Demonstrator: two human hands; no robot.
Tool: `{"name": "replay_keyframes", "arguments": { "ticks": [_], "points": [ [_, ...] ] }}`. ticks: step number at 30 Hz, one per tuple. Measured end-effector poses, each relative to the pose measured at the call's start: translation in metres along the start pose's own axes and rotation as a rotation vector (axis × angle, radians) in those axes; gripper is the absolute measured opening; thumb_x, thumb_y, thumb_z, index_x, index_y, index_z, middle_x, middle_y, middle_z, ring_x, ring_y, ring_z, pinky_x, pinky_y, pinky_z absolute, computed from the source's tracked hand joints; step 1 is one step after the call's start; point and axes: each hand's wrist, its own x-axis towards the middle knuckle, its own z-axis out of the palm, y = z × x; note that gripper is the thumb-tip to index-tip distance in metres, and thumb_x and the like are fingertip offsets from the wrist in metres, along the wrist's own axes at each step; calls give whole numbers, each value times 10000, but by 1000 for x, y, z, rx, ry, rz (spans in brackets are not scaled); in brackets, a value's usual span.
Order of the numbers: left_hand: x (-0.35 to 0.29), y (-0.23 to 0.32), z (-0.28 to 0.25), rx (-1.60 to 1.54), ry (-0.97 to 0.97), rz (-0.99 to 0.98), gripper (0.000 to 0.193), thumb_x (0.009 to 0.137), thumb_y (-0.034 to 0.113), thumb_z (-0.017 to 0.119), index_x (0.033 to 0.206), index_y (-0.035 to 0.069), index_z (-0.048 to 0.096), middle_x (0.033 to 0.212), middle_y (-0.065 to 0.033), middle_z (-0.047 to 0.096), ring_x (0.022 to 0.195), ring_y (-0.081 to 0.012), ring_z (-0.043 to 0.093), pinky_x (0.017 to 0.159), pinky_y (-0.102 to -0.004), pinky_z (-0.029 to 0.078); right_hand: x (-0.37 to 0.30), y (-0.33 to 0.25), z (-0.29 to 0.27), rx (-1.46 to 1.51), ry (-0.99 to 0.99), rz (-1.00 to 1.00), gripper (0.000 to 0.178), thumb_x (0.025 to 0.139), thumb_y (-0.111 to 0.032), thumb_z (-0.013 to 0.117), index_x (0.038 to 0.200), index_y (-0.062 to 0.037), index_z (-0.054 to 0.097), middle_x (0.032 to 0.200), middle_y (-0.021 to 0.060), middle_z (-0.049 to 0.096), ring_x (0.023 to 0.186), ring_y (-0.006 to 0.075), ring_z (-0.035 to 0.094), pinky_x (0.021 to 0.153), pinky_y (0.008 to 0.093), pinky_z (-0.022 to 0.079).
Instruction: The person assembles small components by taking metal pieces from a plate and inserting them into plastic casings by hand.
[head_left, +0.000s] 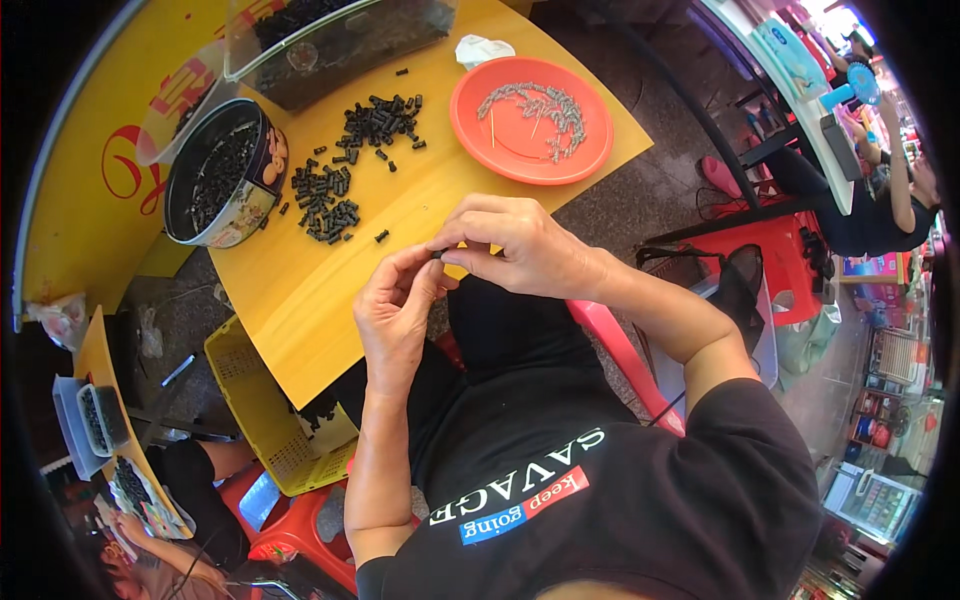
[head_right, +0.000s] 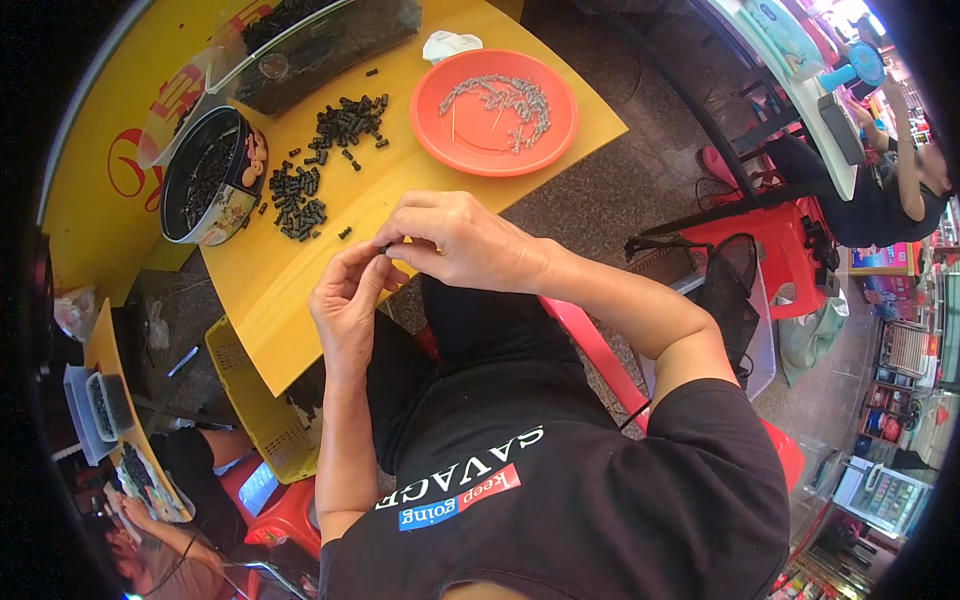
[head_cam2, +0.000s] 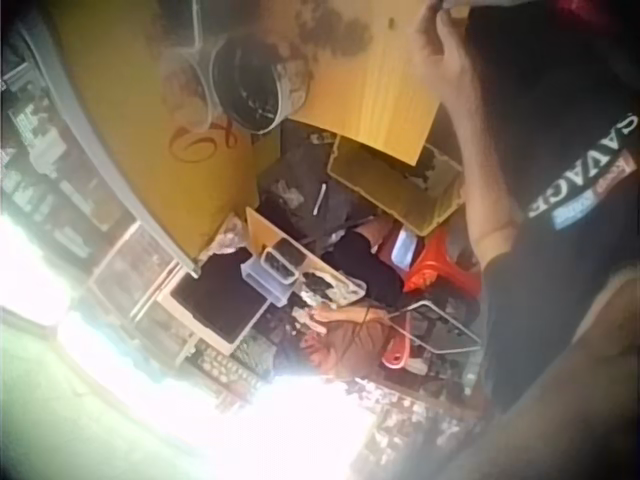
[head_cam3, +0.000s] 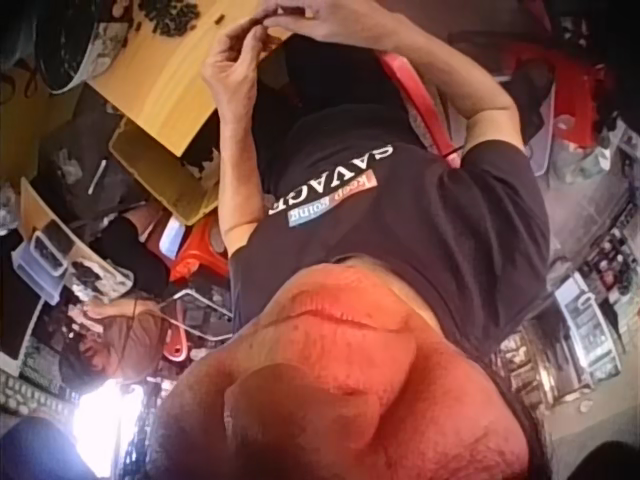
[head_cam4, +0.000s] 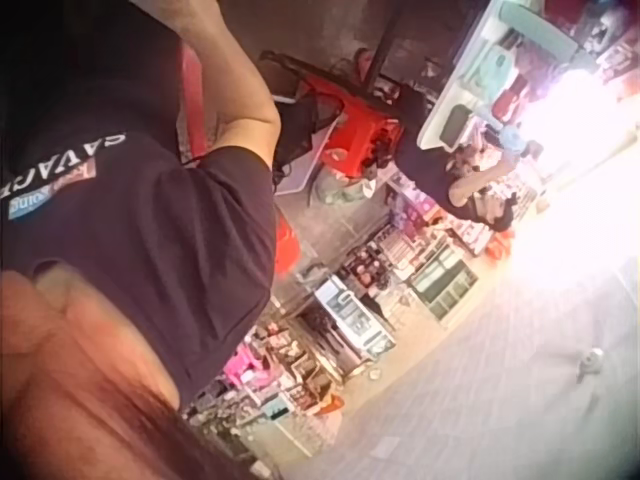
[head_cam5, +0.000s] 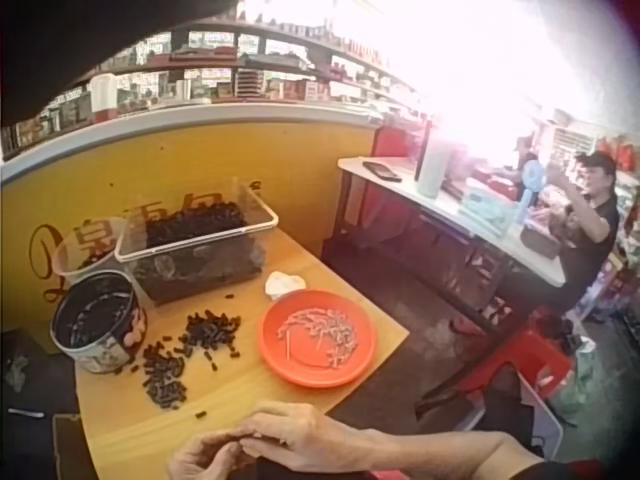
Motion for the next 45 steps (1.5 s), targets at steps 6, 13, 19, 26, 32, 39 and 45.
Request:
{"name": "replay_keyframes", "arguments": {
  "ticks": [6, 13, 19, 26, 32, 39, 45],
  "points": [
    [1, -8, -3, -45, -14, -50, 182, 950, 9, 651, 1130, -22, 655, 942, -48, 692, 789, -95, 657, 717, -220, 522, -3, 2, -6, 14, -79, 58, 169, 835, 2, 728, 1001, -2, 695, 913, 100, 669, 733, 190, 659, 616, 287, 522],
    [1, -8, -13, -97, 15, -55, 211, 939, 39, 674, 1138, -23, 640, 963, -87, 688, 782, -114, 638, 734, -245, 519, 15, 38, -69, -530, 91, 180, 108, 884, -149, 682, 931, -57, 712, 849, 121, 661, 750, 279, 672, 688, 375, 537],
    [5, -11, -16, -178, 8, -26, 177, 937, 23, 668, 1110, -9, 659, 973, -76, 686, 785, -109, 640, 754, -242, 521, 11, 84, -108, -810, 64, 236, 166, 902, -184, 663, 997, -56, 711, 922, 125, 648, 804, 314, 655, 747, 395, 518],
    [4, -11, -17, -198, -8, -14, 177, 941, 14, 658, 1117, -8, 654, 988, -81, 679, 789, -108, 638, 756, -244, 524, 14, 95, -109, -839, -6, 250, 153, 898, -171, 664, 1004, -72, 715, 945, 121, 648, 869, 318, 656, 787, 395, 518],
    [4, -11, -17, -190, -15, -15, 177, 945, 10, 652, 1120, -6, 654, 989, -77, 674, 796, -108, 638, 756, -243, 526, 18, 90, -102, -783, -53, 259, 118, 890, -157, 671, 952, -59, 696, 950, 115, 641, 880, 315, 652, 801, 398, 516],
    [4, -10, -18, -189, -40, -10, 173, 947, 13, 650, 1119, -5, 653, 999, -74, 672, 806, -109, 640, 762, -249, 537, 29, 83, -100, -763, -210, 314, 140, 892, -187, 655, 937, -55, 667, 1005, 114, 645, 956, 322, 647, 830, 433, 506],
    [2, -12, -20, -192, -44, -16, 179, 947, 29, 660, 1122, -5, 652, 1009, -77, 683, 813, -112, 646, 761, -250, 536, 31, 89, -97, -833, -178, 123, 115, 877, -136, 685, 920, -34, 654, 908, 101, 637, 795, 269, 662, 734, 375, 519]
  ]
}}
